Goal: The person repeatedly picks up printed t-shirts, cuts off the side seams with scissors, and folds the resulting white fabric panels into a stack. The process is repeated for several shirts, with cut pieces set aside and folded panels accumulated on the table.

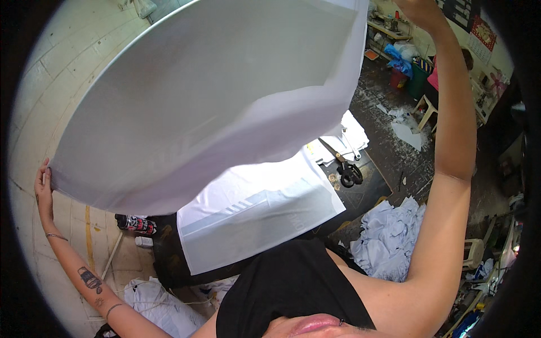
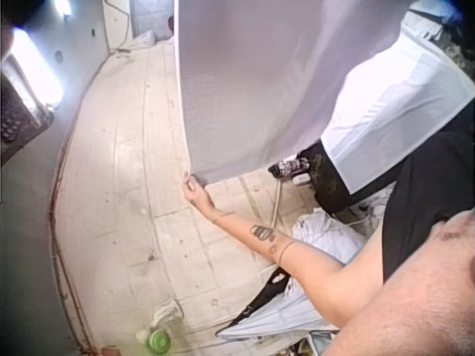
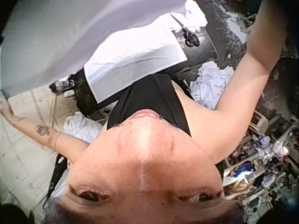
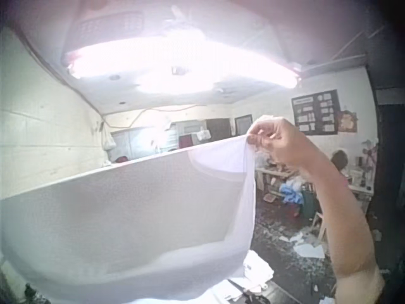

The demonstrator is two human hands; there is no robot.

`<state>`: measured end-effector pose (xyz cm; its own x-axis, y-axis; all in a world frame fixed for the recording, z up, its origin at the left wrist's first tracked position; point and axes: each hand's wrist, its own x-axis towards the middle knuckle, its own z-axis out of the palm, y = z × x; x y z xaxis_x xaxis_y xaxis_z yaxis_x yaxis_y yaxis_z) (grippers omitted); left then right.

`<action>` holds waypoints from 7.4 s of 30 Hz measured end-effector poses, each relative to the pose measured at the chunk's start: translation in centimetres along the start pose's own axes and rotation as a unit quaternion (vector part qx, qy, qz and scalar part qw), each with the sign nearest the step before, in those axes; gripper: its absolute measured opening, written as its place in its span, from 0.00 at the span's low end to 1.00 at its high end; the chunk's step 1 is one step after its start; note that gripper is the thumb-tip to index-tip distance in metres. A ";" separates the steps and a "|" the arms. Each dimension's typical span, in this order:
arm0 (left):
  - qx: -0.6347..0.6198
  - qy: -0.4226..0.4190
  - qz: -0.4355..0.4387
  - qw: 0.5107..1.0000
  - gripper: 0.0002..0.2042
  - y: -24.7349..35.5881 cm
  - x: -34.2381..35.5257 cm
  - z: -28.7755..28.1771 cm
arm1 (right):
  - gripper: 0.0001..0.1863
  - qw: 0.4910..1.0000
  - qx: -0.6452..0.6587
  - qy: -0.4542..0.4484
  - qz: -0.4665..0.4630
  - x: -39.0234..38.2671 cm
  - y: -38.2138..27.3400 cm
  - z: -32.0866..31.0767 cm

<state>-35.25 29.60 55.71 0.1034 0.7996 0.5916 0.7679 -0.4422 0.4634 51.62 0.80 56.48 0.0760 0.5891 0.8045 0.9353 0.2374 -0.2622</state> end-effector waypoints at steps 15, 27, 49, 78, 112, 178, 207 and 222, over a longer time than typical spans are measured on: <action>0.168 -0.062 0.003 0.984 0.15 2.4 4.3 9.4 | 0.13 0.975 -0.183 -0.039 -0.117 3.8 5.3 4.6; 0.059 0.045 0.049 0.996 0.14 -9.5 -16.5 8.7 | 0.09 0.990 0.095 -0.053 0.088 -14.2 7.4 5.7; -0.122 0.070 -0.431 0.891 0.13 -15.1 -52.3 30.2 | 0.12 0.862 0.083 -0.202 0.457 -54.7 4.1 25.9; 0.229 0.077 -0.396 0.886 0.11 -9.3 -57.8 34.7 | 0.13 0.895 -0.036 -0.367 0.252 -57.0 5.6 25.7; -0.229 -0.253 0.153 0.927 0.21 12.7 -41.6 63.1 | 0.22 0.834 -0.055 -0.471 0.283 -51.5 14.0 25.4; -0.175 -0.467 0.393 0.773 0.32 23.6 -49.0 63.6 | 0.39 0.579 0.134 -0.513 0.619 -52.9 3.1 18.6; -0.063 -0.349 0.157 0.922 0.31 27.5 -53.5 64.7 | 0.43 0.590 0.141 -0.789 0.101 -32.2 23.8 34.2; -0.091 -0.362 0.124 0.919 0.31 27.0 -53.7 64.8 | 0.42 0.493 0.069 -0.854 0.152 -31.6 16.8 38.9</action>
<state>20.86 1.09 -6.28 0.7060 0.6963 0.1298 0.5522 -0.6558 0.5147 51.47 16.22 5.96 -0.3074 0.3770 -0.8737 0.9287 -0.0813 -0.3618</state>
